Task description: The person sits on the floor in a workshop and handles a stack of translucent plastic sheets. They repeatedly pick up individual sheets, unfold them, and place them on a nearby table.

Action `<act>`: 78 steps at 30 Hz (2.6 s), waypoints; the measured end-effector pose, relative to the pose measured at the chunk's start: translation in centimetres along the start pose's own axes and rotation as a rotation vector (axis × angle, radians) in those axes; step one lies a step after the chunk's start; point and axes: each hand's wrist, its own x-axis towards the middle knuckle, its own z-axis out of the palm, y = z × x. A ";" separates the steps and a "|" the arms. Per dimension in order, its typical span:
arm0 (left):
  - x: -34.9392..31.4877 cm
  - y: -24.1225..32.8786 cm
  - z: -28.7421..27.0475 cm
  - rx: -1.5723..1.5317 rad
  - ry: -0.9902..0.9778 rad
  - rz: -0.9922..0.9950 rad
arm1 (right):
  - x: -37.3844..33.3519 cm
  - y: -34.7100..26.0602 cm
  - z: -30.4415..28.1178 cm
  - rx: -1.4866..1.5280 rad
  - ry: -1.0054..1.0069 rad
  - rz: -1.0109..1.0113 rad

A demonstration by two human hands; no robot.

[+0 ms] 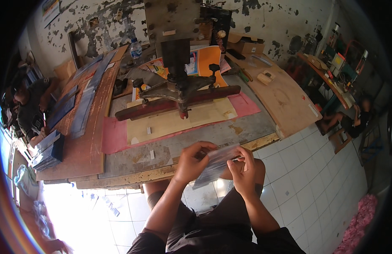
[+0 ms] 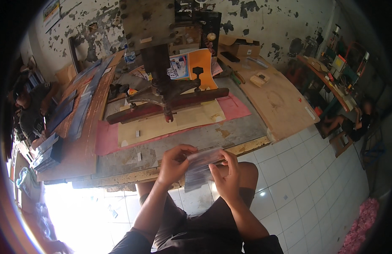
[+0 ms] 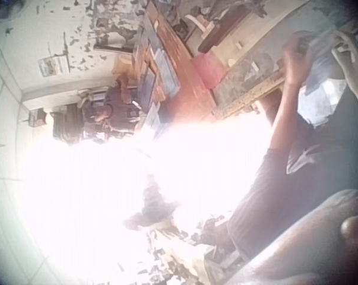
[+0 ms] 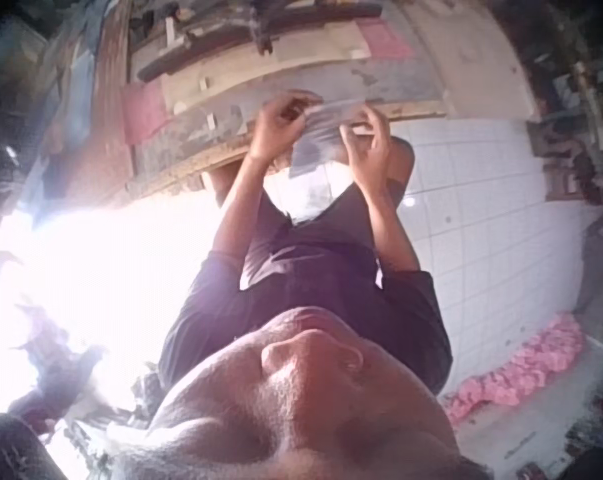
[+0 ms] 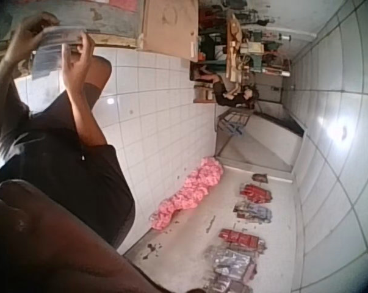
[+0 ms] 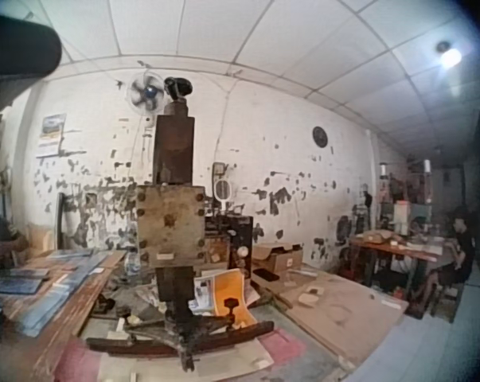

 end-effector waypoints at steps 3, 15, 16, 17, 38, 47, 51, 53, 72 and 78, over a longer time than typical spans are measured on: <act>0.0 0.6 0.0 0.014 -0.050 0.017 | -0.3 0.1 -0.1 -0.018 0.008 0.004; 2.0 1.6 0.6 0.166 -0.105 0.271 | 0.9 -0.8 -2.0 0.032 -0.088 -0.005; 2.5 2.0 0.7 0.178 -0.092 0.288 | 1.1 -0.3 -2.2 0.123 -0.101 0.035; 3.0 2.8 0.5 0.099 -0.063 0.240 | 1.3 -0.1 -2.2 0.217 -0.118 0.075; 1.0 3.6 -20.8 -0.731 0.686 0.300 | -0.4 4.1 -6.4 0.453 -0.752 0.404; -6.2 4.1 -18.9 0.109 0.642 0.277 | 3.6 -1.5 -16.6 0.039 -0.121 0.196; -11.2 -1.2 -15.0 -0.447 0.436 -0.007 | 6.5 -4.8 -22.0 -0.304 0.194 -0.028; -11.5 -0.9 -10.1 -0.606 0.059 -0.046 | 8.6 -6.0 -24.9 -0.534 0.335 -0.249; -6.5 -1.8 14.3 -0.559 -1.024 -0.200 | 23.6 -18.9 -28.6 -0.445 0.505 -0.819; -6.1 -1.1 12.7 -0.566 -0.938 -0.246 | 24.8 -18.2 -30.1 -0.487 0.565 -0.822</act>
